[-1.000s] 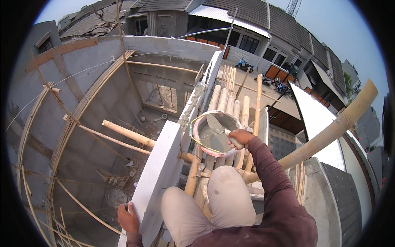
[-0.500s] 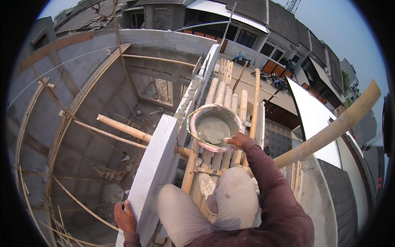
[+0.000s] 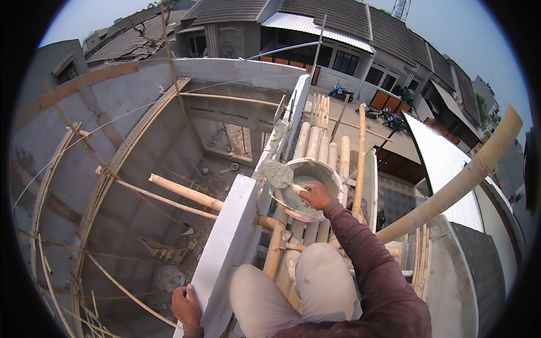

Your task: The person builds a wall at a construction site by measuring a white brick with a tape measure, applying cement with a trowel, and securing the brick in place using a hammer.

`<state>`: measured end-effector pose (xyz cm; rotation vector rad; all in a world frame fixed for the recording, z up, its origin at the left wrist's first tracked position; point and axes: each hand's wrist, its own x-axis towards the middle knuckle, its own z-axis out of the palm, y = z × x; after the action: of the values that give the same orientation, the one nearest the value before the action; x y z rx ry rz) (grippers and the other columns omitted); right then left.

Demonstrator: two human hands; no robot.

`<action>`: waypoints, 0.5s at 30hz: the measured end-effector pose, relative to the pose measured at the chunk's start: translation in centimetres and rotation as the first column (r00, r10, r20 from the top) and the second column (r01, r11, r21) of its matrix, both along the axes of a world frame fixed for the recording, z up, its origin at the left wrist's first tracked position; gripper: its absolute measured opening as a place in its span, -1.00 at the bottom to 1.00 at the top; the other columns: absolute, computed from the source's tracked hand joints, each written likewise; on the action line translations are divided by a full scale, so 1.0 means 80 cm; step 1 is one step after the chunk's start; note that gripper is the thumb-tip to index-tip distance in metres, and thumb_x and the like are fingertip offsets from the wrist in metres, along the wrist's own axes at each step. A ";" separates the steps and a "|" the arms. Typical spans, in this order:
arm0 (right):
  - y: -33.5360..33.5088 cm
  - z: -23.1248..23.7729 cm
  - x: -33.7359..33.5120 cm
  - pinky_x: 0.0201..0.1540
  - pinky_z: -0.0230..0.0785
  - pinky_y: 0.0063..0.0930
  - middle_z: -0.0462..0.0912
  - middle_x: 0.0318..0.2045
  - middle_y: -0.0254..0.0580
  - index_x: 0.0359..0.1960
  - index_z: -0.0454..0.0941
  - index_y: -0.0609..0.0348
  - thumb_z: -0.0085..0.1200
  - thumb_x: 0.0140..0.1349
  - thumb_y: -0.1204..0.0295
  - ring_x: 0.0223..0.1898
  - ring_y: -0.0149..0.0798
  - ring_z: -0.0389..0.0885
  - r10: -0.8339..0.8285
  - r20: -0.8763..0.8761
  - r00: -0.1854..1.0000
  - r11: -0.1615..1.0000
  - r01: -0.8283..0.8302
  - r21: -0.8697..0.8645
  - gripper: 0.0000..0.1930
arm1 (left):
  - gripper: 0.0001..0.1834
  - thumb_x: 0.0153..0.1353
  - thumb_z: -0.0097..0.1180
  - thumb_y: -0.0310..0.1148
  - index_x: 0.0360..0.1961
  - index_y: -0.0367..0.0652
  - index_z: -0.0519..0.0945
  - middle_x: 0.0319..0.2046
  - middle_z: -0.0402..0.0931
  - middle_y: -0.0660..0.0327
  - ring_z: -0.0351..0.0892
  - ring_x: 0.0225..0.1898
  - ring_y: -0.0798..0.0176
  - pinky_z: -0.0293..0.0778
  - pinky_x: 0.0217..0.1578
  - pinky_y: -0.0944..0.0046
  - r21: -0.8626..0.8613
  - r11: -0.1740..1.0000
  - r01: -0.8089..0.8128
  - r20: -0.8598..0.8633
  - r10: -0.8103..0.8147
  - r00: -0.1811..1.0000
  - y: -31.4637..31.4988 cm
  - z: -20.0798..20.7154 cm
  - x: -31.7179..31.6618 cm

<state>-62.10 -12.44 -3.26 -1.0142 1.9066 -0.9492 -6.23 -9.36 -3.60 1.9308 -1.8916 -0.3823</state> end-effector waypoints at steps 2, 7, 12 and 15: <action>-0.018 0.003 0.027 -0.24 0.56 -0.22 0.71 -0.38 -0.01 -0.15 0.67 0.26 0.23 0.21 0.19 -0.33 -0.04 0.73 0.033 -0.158 0.987 0.997 -0.044 -0.064 -0.64 | -0.60 0.37 0.11 -0.07 -0.36 -0.26 0.57 -0.35 0.57 -0.04 0.56 -0.26 -0.21 0.43 -0.22 -0.09 -0.012 1.000 0.002 0.006 -0.001 1.000 -0.001 0.004 -0.002; -0.026 -0.013 0.088 -0.10 0.52 -0.07 0.69 -0.24 0.04 -0.02 0.62 0.17 0.26 0.14 0.29 -0.21 0.13 0.68 -0.015 -0.556 0.831 0.974 -0.114 -0.196 -0.62 | -0.59 0.36 0.11 -0.07 -0.35 -0.27 0.57 -0.35 0.58 -0.05 0.57 -0.26 -0.20 0.44 -0.23 -0.08 -0.031 1.000 0.004 -0.008 -0.004 1.000 -0.001 0.005 -0.006; 0.033 0.009 0.134 0.04 0.47 -0.01 0.53 -0.02 0.06 0.12 0.44 0.08 0.22 0.19 0.30 0.00 0.18 0.58 0.015 -0.496 0.868 0.988 -0.089 -0.127 -0.54 | -0.59 0.36 0.11 -0.06 -0.32 -0.26 0.59 -0.33 0.59 -0.06 0.59 -0.25 -0.19 0.46 -0.21 -0.06 0.030 0.999 -0.024 -0.005 0.024 1.000 -0.001 0.013 -0.011; 0.073 -0.003 0.141 0.02 0.47 -0.01 0.53 -0.04 0.06 0.12 0.44 0.09 0.22 0.19 0.34 0.00 0.17 0.58 -0.057 -0.456 0.888 0.975 -0.049 -0.218 -0.55 | -0.58 0.37 0.10 -0.06 -0.32 -0.28 0.58 -0.33 0.60 -0.07 0.58 -0.26 -0.18 0.45 -0.21 -0.06 0.034 0.999 -0.027 0.002 0.027 1.000 -0.001 0.008 -0.002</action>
<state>-50.80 -6.64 -3.51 -1.4763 2.2186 -1.0068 -6.36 -9.45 -3.00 1.9770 -1.8697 -0.4083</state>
